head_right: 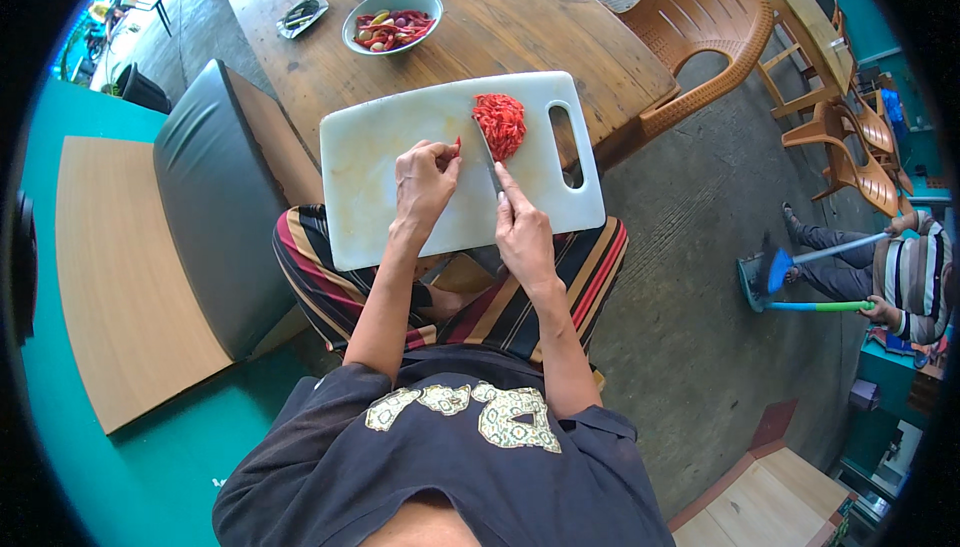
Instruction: The person chops red chili peppers into small pieces using a knife on a white cutting board and periodically places the chopped pieces into a bowl containing whole and partially chopped peppers.
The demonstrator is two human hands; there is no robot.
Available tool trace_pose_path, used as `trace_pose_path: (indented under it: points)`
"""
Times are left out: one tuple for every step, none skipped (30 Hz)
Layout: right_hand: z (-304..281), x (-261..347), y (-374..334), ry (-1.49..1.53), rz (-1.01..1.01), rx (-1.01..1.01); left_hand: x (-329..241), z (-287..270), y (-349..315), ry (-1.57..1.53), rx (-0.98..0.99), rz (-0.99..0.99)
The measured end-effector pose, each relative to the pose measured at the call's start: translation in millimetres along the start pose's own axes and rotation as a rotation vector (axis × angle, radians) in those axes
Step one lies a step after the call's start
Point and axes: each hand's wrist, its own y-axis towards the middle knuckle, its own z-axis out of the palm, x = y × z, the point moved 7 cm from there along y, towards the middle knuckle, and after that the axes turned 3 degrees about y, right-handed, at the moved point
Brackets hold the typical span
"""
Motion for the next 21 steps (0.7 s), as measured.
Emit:
trace_pose_path:
  points:
    - [-1.3,-2.6,-1.3,0.021,0.065,0.008,0.2,1.7,2.1,0.000,-0.002,-0.002]
    - [-2.4,0.4,-2.2,0.021,0.064,0.010,-2.0,3.9,4.1,0.005,-0.004,0.023]
    - [-2.5,0.0,-3.4,0.027,0.142,0.048,-4.7,6.4,5.3,0.009,-0.004,0.050]
    - [-1.7,-1.8,-5.6,0.034,0.220,0.085,-5.1,8.1,5.8,0.008,-0.003,0.049]
    - [-1.8,-0.1,-7.8,0.033,0.221,0.086,-5.7,8.6,6.1,0.007,-0.016,0.055]
    - [-3.9,4.3,-9.4,0.020,0.175,0.061,-8.0,9.1,6.8,0.006,-0.028,0.064]
    - [-5.6,8.6,-10.4,0.006,0.129,0.037,-9.4,10.0,6.7,0.005,-0.026,0.064]
    - [-5.8,9.5,-11.3,0.006,0.130,0.037,-10.8,9.8,5.9,0.015,-0.033,0.070]
    - [-5.2,12.2,-12.4,-0.064,0.103,0.048,-12.2,9.1,5.0,0.026,-0.040,0.075]
    - [-3.7,14.3,-13.0,-0.133,0.075,0.060,-12.9,9.5,5.0,0.027,-0.038,0.073]
    - [-1.7,13.1,-13.2,-0.132,0.077,0.062,-13.7,10.1,5.2,0.024,-0.034,0.068]
    - [1.1,13.2,-13.0,-0.134,0.051,0.059,-14.2,10.1,5.5,0.022,-0.032,0.064]
    - [3.4,14.4,-12.7,-0.137,0.024,0.057,-15.0,9.9,5.5,0.025,-0.031,0.062]
    - [5.0,15.0,-12.3,-0.134,0.025,0.059,-16.2,10.1,5.4,0.025,-0.026,0.064]
    - [6.7,15.8,-11.5,-0.152,0.032,0.073,-16.8,10.2,5.6,0.024,-0.022,0.066]
    - [8.4,15.9,-10.9,-0.169,0.039,0.088,-16.8,9.7,5.9,0.025,-0.022,0.064]
    - [9.1,15.6,-10.7,-0.169,0.040,0.090,-16.3,10.6,6.3,0.030,-0.001,0.059]
    - [9.3,13.7,-10.2,-0.158,0.055,0.093,-15.8,11.5,7.1,0.035,0.019,0.053]
    - [9.7,11.6,-9.7,-0.147,0.071,0.096,-15.3,10.8,7.9,0.035,0.018,0.051]
    - [10.4,10.0,-9.1,-0.148,0.071,0.099,-14.2,11.6,8.7,0.033,0.038,0.044]
    - [10.4,10.4,-8.4,-0.136,0.046,0.088,-13.6,12.3,9.3,0.031,0.059,0.037]
